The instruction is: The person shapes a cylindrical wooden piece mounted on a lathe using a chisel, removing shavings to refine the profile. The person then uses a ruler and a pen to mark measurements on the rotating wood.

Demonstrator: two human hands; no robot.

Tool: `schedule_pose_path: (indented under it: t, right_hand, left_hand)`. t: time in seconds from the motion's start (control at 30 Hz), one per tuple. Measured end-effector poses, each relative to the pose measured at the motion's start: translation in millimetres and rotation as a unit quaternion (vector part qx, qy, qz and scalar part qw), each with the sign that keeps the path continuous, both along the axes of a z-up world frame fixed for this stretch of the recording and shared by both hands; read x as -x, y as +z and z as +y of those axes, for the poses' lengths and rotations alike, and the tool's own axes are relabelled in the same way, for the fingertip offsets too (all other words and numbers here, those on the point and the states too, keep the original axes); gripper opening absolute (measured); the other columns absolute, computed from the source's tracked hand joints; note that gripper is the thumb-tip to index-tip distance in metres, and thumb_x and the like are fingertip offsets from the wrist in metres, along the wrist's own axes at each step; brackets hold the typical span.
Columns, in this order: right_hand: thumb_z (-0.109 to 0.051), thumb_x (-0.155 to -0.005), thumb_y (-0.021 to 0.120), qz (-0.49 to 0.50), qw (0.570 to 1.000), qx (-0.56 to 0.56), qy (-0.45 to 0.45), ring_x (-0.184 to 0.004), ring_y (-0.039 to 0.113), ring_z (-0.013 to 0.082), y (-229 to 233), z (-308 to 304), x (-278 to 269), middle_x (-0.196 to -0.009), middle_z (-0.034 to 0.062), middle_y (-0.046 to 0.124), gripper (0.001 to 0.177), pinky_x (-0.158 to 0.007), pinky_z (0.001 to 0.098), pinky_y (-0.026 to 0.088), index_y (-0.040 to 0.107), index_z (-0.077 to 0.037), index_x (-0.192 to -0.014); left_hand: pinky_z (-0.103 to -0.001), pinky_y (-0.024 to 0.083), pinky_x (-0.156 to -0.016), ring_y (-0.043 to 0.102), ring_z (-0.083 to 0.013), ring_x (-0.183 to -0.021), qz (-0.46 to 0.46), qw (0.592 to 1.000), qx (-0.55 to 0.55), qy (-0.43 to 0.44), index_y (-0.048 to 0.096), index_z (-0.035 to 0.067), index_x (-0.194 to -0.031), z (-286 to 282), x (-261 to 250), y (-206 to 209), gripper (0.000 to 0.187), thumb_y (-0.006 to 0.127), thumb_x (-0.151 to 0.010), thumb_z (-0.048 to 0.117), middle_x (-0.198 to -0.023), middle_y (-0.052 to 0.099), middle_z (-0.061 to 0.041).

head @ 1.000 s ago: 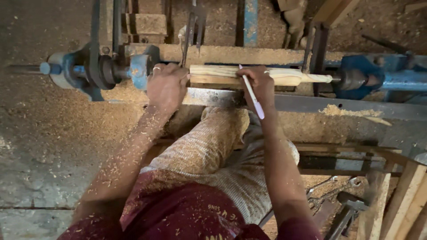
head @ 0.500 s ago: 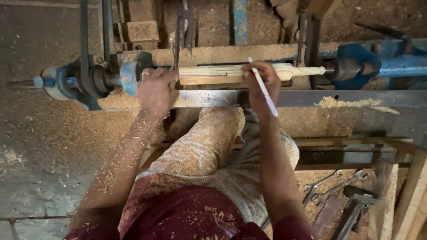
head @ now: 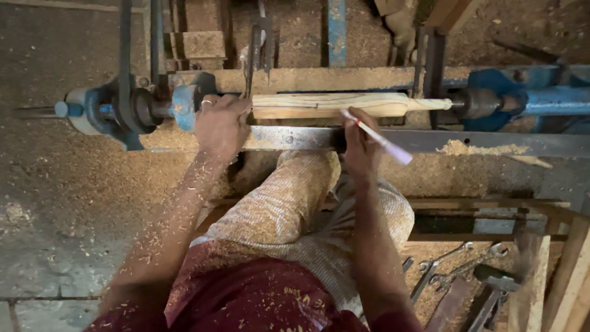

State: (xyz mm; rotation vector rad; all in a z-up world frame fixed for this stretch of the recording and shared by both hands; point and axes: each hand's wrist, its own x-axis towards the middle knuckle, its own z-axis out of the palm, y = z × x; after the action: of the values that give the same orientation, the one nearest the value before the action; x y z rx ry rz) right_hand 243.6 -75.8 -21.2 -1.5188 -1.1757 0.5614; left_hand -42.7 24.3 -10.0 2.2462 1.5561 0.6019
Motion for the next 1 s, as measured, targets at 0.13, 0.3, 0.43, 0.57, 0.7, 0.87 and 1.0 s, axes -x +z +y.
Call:
schedule_pose_path:
  t: [0.13, 0.3, 0.43, 0.57, 0.7, 0.87, 1.0]
  right_hand:
    - [-0.007, -0.106, 0.066, 0.128, 0.987, 0.096, -0.012, -0.075, 0.044, 0.0036, -8, -2, 14, -0.087, -0.0046, 0.057, 0.018, -0.065, 0.0206, 0.034, 0.074, 0.001, -0.120]
    - [-0.003, -0.101, 0.070, 0.090, 0.993, 0.067, 0.048, -0.079, 0.053, 0.0053, -11, 9, 42, -0.092, -0.0010, 0.064, 0.011, -0.070, 0.0216, 0.044, 0.070, -0.002, -0.112]
    - [-0.001, -0.100, 0.067, -0.039, 0.989, -0.010, 0.143, -0.081, 0.060, 0.0098, -1, 24, 70, -0.104, 0.0097, 0.069, 0.014, -0.072, 0.0246, 0.050, 0.070, -0.001, -0.114]
    - [-0.002, -0.102, 0.064, -0.047, 0.988, 0.013, 0.148, -0.082, 0.061, 0.0116, 11, 34, 95, -0.101, 0.0093, 0.070, 0.015, -0.072, 0.0270, 0.051, 0.069, 0.000, -0.116]
    - [-0.004, -0.102, 0.067, -0.036, 0.990, 0.073, 0.119, -0.073, 0.062, 0.0101, 17, 35, 107, -0.090, 0.0082, 0.069, 0.013, -0.065, 0.0254, 0.051, 0.071, -0.001, -0.114]
    - [-0.004, -0.100, 0.068, -0.087, 0.988, 0.029, 0.126, -0.074, 0.063, 0.0101, 16, 38, 109, -0.097, 0.0098, 0.069, 0.014, -0.064, 0.0249, 0.051, 0.071, 0.000, -0.114]
    - [-0.007, -0.101, 0.068, -0.083, 0.988, 0.049, 0.119, -0.071, 0.064, 0.0107, 12, 41, 111, -0.092, 0.0088, 0.068, 0.012, -0.062, 0.0261, 0.051, 0.071, -0.001, -0.112]
  left_hand:
    - [-0.049, 0.055, -0.077, 0.063, -0.0346, -0.096, -0.010, 1.000, -0.004, 0.003, 0.077, 0.020, -0.104, 0, 0, -7, 0.022, 0.070, -0.085, 0.011, -0.102, 0.073, -0.003]
    - [-0.051, 0.054, -0.078, 0.064, -0.0342, -0.098, -0.015, 1.000, -0.015, 0.011, 0.077, 0.020, -0.098, 1, 1, -11, 0.018, 0.067, -0.084, 0.012, -0.101, 0.073, -0.004]
    - [-0.053, 0.053, -0.078, 0.064, -0.0362, -0.098, -0.023, 1.000, -0.001, 0.007, 0.075, 0.018, -0.096, 0, -1, -8, 0.015, 0.064, -0.086, 0.016, -0.100, 0.073, -0.006]
    - [-0.054, 0.054, -0.077, 0.064, -0.0378, -0.098, 0.001, 0.999, 0.034, 0.007, 0.074, 0.016, -0.095, 2, 0, -1, 0.014, 0.063, -0.085, 0.019, -0.100, 0.073, -0.005]
    - [-0.054, 0.055, -0.077, 0.065, -0.0377, -0.097, -0.002, 0.999, 0.029, -0.013, 0.074, 0.017, -0.104, 2, 3, 1, 0.028, 0.060, -0.080, 0.013, -0.104, 0.073, -0.006]
    - [-0.053, 0.056, -0.080, 0.067, -0.0363, -0.099, 0.012, 0.999, 0.049, -0.001, 0.075, 0.018, -0.108, 3, 0, -3, 0.030, 0.061, -0.083, 0.010, -0.107, 0.074, -0.006]
    - [-0.053, 0.057, -0.079, 0.067, -0.0364, -0.101, 0.017, 0.998, 0.065, -0.020, 0.075, 0.017, -0.113, 4, -1, -3, 0.034, 0.061, -0.083, 0.010, -0.114, 0.073, -0.007]
